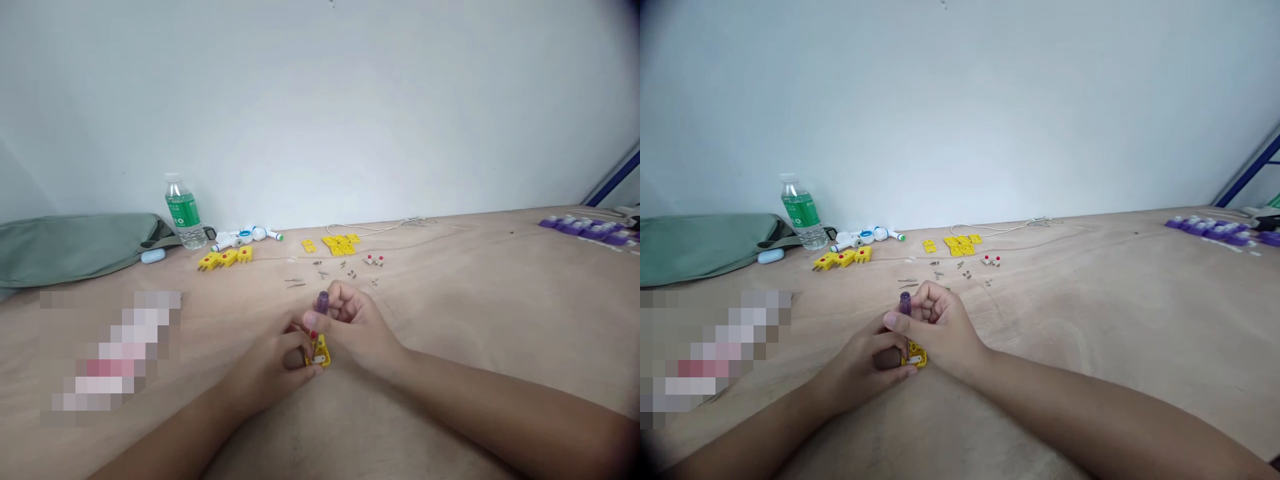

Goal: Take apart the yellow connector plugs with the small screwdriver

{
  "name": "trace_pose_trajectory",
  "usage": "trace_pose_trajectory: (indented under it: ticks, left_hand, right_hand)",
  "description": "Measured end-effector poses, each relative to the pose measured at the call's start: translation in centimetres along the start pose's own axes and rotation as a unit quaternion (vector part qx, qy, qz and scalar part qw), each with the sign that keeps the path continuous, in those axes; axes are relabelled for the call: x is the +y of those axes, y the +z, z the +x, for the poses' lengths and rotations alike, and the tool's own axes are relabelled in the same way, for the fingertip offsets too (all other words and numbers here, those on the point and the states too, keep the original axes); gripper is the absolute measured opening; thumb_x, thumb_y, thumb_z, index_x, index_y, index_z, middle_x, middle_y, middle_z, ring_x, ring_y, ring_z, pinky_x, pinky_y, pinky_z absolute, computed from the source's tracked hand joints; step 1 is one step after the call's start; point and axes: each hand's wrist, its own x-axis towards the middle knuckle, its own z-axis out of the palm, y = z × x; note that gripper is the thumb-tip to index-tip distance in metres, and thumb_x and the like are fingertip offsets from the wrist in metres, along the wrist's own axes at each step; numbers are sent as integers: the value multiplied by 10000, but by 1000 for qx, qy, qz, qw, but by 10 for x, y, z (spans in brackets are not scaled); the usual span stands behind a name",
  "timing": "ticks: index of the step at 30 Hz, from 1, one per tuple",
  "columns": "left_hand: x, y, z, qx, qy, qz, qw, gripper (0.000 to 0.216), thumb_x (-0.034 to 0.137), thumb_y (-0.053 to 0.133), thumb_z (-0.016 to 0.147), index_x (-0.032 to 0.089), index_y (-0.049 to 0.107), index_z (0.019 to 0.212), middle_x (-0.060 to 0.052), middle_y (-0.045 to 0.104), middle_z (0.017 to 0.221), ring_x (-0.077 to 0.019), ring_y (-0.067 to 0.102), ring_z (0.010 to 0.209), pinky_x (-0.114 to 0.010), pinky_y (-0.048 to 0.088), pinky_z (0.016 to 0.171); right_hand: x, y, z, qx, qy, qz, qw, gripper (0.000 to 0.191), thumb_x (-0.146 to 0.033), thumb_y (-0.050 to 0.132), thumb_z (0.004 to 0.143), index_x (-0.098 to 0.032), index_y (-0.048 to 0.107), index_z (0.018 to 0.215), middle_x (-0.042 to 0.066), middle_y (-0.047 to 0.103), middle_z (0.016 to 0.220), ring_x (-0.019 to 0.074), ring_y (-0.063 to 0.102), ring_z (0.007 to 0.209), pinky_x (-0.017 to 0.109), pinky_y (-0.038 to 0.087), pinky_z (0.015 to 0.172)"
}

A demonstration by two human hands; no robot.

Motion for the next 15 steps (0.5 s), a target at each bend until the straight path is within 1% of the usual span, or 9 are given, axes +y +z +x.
trace_pose_trajectory:
  ticks: [2,5,7,8,9,11,13,14,15]
  left_hand:
    - [0,-1,0,0,5,-3,1000,100,181,669,728,179,569,718,-39,568,971,-178,555,927,-296,464,828]
    - [-1,-2,0,-7,10,-19,1000,91,169,664,736,179,573,740,-43,554,1001,-177,551,953,-294,461,849]
    - [0,-2,0,-9,15,-32,999,78,175,657,745,178,580,746,-47,550,1019,-179,550,964,-295,461,855]
    - [0,-2,0,-8,17,-39,999,67,179,652,752,177,585,747,-49,550,1018,-178,553,957,-291,465,847]
    - [0,-1,0,-9,16,-45,999,55,185,645,760,176,592,746,-50,551,1010,-174,558,942,-285,471,831]
    - [-1,-1,0,-18,10,-55,998,55,189,631,771,177,600,728,-44,561,963,-166,567,900,-273,481,798]
    - [-1,-1,0,-24,2,-55,998,58,184,622,777,184,606,721,-29,570,910,-158,570,867,-270,485,784]
    - [-1,-1,0,-23,2,-52,998,48,181,626,773,190,611,729,-22,575,896,-158,569,866,-274,485,789]
    - [-1,-1,0,-19,4,-46,999,30,179,633,768,195,617,749,-19,578,906,-161,566,882,-281,481,806]
  right_hand:
    - [1,1,0,31,-10,-20,999,316,-284,769,614,-167,477,637,-30,595,639,50,496,486,173,401,450]
    - [1,2,-5,75,-42,-80,993,213,-302,734,665,-162,582,717,-43,553,533,56,470,432,175,378,409]
    - [1,1,-9,65,-67,-119,989,176,-306,692,714,-158,613,767,-39,537,524,70,488,431,184,381,394]
    - [1,0,-10,36,-86,-138,986,155,-304,657,750,-156,620,778,-31,537,538,76,499,436,191,390,395]
    - [1,-2,-11,-9,-109,-155,982,148,-300,612,788,-152,623,788,-21,541,562,79,511,442,197,405,405]
    - [0,-7,-9,-128,-154,-177,964,183,-293,513,857,-147,619,825,-1,554,626,75,525,453,207,433,439]
    - [1,-12,-6,-227,-168,-194,939,223,-288,430,902,-147,603,897,9,555,689,59,511,462,210,441,482]
    - [1,-14,-5,-248,-161,-203,934,235,-286,401,916,-150,592,931,10,548,715,52,496,475,210,437,505]
    - [2,-16,-4,-249,-149,-204,935,239,-289,382,925,-155,576,966,9,535,734,48,479,494,210,431,523]
